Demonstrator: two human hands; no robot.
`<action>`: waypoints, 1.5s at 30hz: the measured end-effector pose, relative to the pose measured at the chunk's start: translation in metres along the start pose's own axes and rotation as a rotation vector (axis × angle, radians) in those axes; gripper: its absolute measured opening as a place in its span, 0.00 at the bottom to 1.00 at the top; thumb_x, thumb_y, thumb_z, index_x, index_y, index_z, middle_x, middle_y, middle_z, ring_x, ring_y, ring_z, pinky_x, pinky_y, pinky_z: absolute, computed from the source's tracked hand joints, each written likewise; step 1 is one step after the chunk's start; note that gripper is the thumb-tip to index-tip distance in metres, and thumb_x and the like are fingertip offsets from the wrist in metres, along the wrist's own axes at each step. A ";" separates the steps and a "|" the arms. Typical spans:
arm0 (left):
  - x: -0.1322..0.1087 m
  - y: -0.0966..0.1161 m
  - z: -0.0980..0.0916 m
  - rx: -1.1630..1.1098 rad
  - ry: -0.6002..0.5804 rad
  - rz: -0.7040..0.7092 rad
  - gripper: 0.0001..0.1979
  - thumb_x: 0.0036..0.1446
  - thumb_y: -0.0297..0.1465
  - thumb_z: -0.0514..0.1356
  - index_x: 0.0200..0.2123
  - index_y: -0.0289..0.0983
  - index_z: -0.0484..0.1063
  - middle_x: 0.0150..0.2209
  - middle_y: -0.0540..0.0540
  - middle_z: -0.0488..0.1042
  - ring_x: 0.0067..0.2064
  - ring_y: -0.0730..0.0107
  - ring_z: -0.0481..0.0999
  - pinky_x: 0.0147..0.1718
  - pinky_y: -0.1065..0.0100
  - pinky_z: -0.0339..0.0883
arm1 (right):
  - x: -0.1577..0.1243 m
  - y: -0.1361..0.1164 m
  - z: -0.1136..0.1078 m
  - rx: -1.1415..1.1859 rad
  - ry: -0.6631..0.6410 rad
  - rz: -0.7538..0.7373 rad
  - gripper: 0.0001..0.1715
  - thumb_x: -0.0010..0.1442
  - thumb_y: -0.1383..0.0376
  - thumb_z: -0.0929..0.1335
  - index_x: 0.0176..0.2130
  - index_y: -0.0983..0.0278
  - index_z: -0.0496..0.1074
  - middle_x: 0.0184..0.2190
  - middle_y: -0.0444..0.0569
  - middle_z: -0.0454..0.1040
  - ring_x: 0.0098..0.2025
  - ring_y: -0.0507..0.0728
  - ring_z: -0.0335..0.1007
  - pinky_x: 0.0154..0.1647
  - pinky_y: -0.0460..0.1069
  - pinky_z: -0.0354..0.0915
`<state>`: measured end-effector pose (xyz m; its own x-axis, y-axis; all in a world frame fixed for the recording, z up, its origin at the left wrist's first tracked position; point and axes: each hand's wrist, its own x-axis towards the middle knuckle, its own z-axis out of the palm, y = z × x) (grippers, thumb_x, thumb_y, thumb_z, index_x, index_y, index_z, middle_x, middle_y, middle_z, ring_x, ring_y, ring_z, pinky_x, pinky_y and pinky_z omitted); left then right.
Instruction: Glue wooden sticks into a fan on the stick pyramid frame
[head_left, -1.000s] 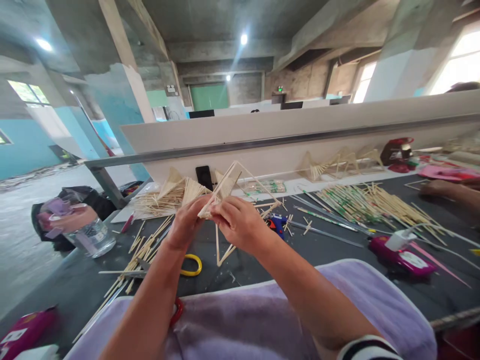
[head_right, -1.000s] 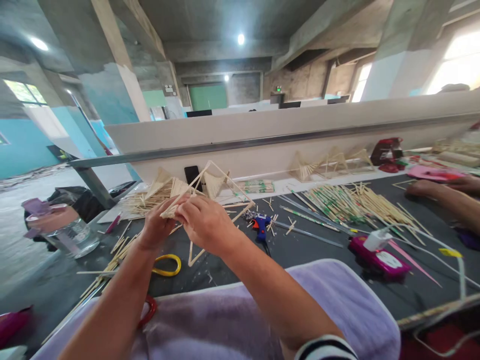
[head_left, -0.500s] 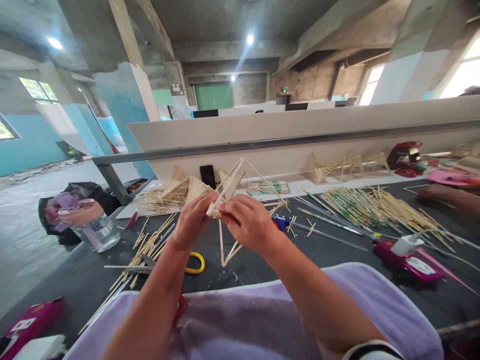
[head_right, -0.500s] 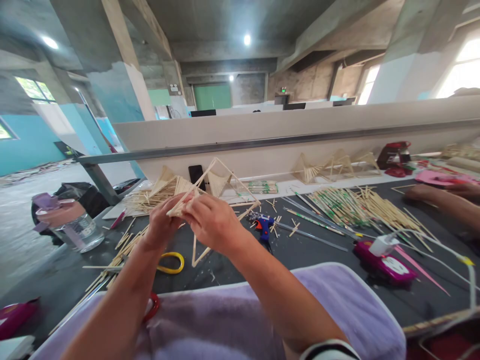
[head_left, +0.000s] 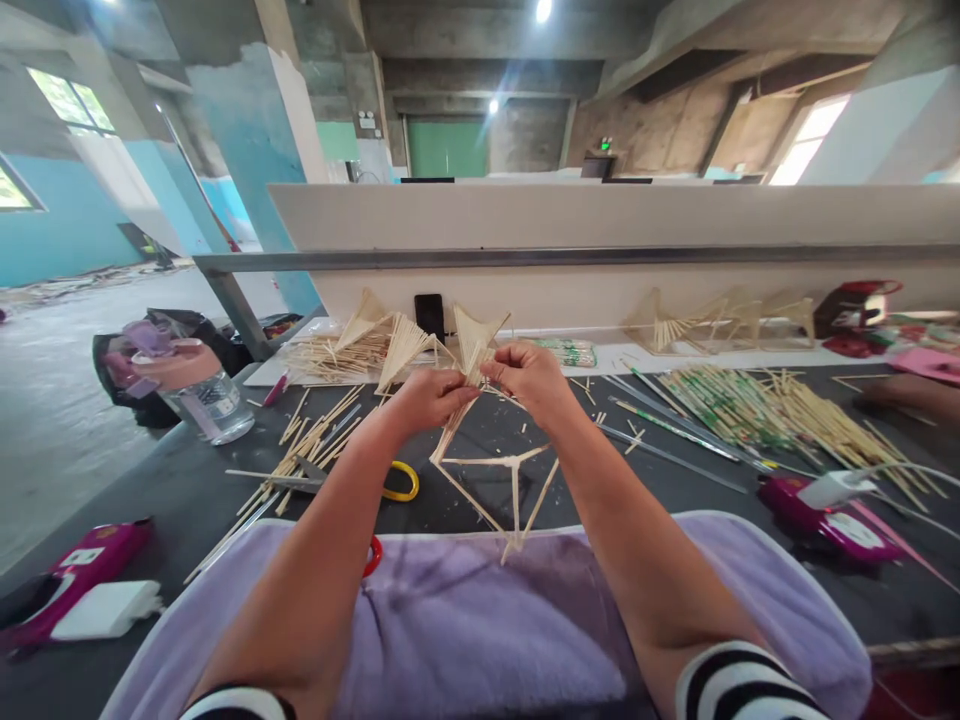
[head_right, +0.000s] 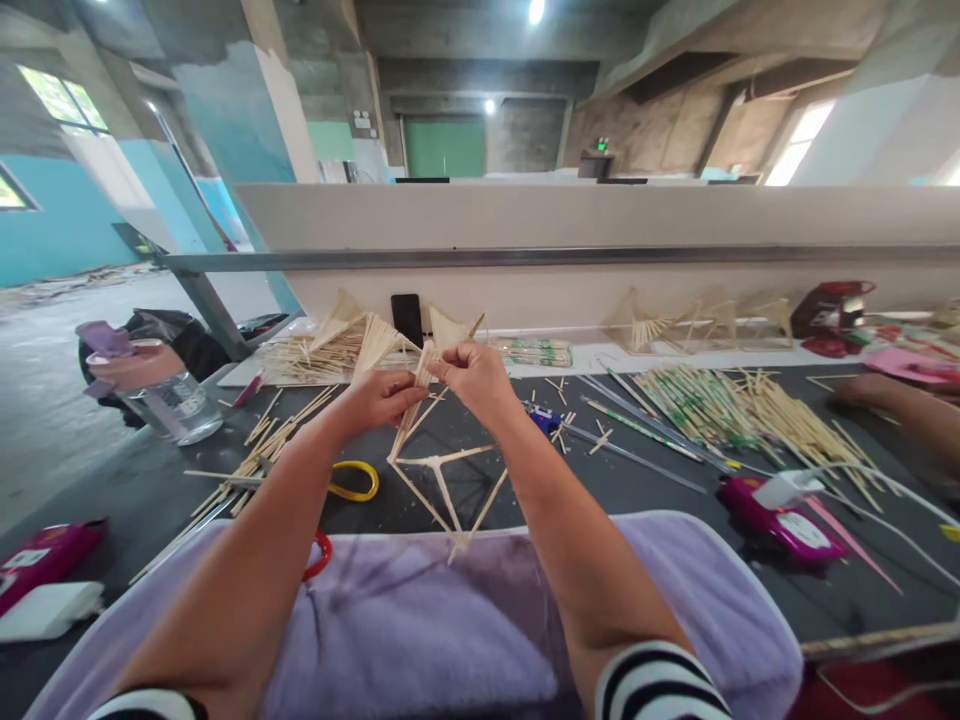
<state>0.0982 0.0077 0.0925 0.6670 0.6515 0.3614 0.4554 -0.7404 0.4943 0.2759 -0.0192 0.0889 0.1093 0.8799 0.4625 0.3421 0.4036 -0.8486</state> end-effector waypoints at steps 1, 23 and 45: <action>0.001 -0.005 0.002 -0.020 -0.021 -0.018 0.19 0.56 0.40 0.52 0.19 0.35 0.59 0.16 0.54 0.61 0.20 0.78 0.62 0.21 0.75 0.54 | 0.002 0.005 0.002 -0.004 -0.006 0.010 0.14 0.46 0.57 0.70 0.24 0.66 0.69 0.18 0.42 0.66 0.20 0.47 0.56 0.21 0.44 0.54; 0.004 -0.053 0.023 -0.161 -0.168 -0.235 0.18 0.52 0.44 0.55 0.20 0.37 0.58 0.18 0.53 0.68 0.20 0.75 0.70 0.19 0.75 0.62 | 0.009 0.046 0.026 -0.023 -0.128 0.054 0.15 0.50 0.56 0.67 0.29 0.67 0.69 0.20 0.40 0.67 0.21 0.48 0.61 0.23 0.44 0.59; 0.003 -0.073 0.016 -0.123 -0.233 -0.478 0.16 0.50 0.44 0.58 0.28 0.35 0.68 0.23 0.48 0.73 0.23 0.70 0.74 0.22 0.73 0.67 | -0.017 -0.065 -0.031 -0.285 0.398 -0.585 0.19 0.64 0.65 0.55 0.54 0.58 0.58 0.41 0.50 0.67 0.41 0.54 0.67 0.42 0.52 0.65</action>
<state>0.0762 0.0613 0.0445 0.5218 0.8466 -0.1045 0.6768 -0.3364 0.6548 0.2809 -0.0676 0.1441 0.1456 0.3637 0.9201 0.6694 0.6486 -0.3623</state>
